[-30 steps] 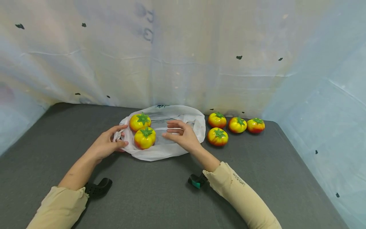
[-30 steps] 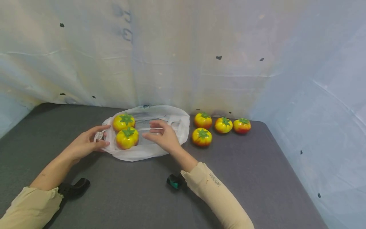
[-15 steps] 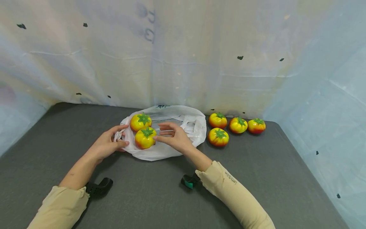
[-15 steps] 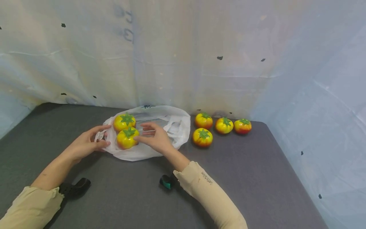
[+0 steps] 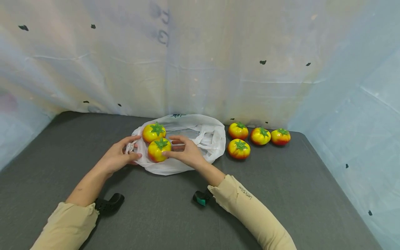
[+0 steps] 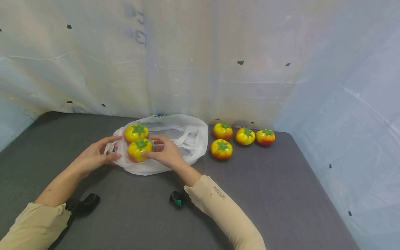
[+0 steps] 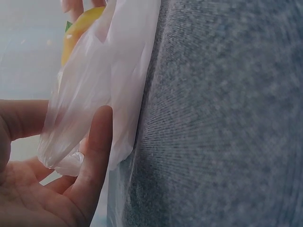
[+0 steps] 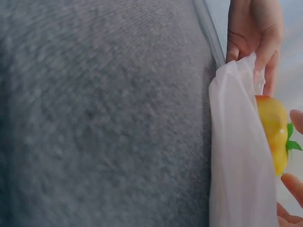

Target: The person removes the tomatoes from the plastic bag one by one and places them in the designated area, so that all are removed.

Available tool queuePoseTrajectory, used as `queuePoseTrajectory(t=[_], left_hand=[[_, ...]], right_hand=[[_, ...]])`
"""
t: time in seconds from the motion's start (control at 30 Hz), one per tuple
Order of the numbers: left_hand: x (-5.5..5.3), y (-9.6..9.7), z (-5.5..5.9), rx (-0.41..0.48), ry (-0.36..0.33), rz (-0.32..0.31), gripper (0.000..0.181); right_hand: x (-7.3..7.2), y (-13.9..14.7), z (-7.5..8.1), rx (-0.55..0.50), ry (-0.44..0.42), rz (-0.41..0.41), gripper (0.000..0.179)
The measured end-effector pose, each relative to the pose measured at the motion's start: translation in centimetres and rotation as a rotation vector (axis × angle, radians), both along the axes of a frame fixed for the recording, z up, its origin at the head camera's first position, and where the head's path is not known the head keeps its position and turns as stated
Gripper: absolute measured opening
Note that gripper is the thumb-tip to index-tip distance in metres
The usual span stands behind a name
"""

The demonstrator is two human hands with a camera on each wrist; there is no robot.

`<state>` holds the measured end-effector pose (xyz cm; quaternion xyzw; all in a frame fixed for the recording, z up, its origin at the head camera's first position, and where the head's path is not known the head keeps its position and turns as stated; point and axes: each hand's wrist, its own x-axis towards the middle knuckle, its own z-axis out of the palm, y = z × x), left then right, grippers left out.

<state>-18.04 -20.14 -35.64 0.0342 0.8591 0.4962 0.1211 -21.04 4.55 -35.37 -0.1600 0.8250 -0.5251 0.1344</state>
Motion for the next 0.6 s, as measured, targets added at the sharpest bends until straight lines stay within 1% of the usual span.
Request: queuePoseTrajectory(t=[0.23,0.6], left_hand=[[-0.02,0.06,-0.06,0.000,0.004,-0.005,0.071],[-0.07,-0.08,-0.25,-0.006,-0.002,-0.012,0.072]], right_hand=[[0.04,-0.48,-0.36,0.005,0.000,-0.013,0.063],[-0.04,-0.97,-0.97,0.033,0.014,-0.007,0.061]])
